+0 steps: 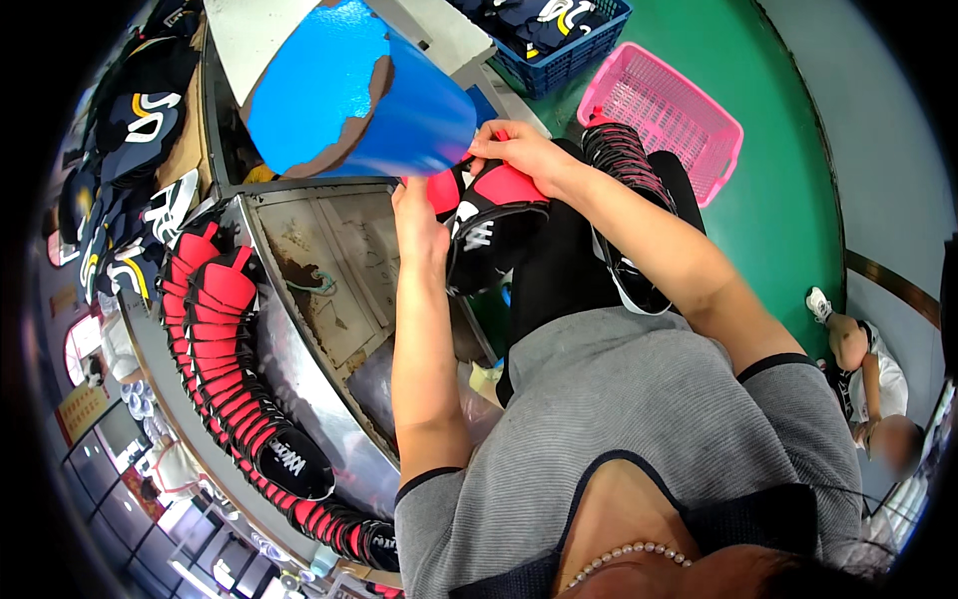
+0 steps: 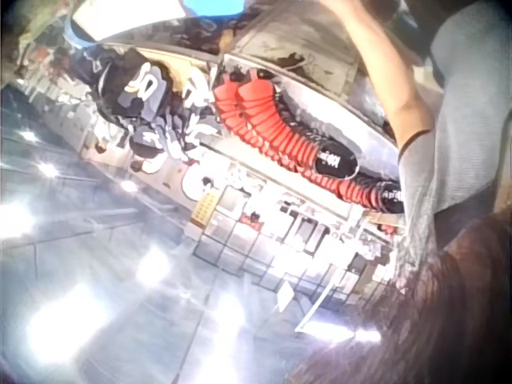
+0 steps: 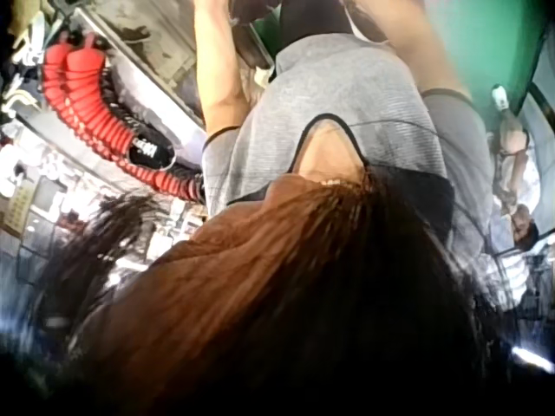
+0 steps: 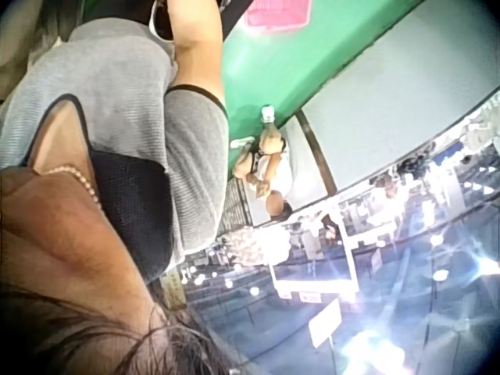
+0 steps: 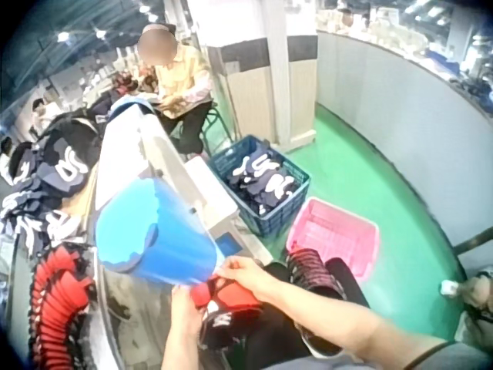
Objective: The person handles shoe components at a workstation, checks them using a machine, stacks them together on a table, and carries a basket of the components across the factory floor to another station.
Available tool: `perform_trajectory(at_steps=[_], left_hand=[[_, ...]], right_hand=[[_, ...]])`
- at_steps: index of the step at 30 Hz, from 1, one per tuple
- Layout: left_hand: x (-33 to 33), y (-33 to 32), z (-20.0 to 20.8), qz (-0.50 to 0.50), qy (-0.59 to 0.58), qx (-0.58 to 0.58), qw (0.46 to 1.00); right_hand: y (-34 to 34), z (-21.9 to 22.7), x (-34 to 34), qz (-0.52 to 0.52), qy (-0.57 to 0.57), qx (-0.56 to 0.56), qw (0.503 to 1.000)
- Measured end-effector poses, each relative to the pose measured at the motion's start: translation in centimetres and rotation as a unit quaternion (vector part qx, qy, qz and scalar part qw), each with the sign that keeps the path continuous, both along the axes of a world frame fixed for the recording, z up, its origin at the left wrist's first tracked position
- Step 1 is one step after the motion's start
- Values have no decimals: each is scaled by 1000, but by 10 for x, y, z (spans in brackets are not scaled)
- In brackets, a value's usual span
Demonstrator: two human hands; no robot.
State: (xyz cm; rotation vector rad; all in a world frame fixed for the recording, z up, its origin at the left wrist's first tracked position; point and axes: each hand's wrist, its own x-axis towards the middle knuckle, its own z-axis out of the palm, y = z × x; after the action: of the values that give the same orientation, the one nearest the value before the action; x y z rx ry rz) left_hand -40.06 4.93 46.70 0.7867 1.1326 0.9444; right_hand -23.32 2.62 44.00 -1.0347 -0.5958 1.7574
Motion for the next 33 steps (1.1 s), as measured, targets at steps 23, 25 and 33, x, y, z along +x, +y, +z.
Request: perform_trajectory(at_steps=[23,25,33], left_hand=[[-9,-135,52,77,95,63,991],[4,-115,55,77,38,52,995],[0,-41,24,26,92,138,986]], right_hand=[[-67,20,-42,-176,5,32,984],[-61,28,-40,-117,-55,75,989],[-18,-4,-10,-84,19,75,993]])
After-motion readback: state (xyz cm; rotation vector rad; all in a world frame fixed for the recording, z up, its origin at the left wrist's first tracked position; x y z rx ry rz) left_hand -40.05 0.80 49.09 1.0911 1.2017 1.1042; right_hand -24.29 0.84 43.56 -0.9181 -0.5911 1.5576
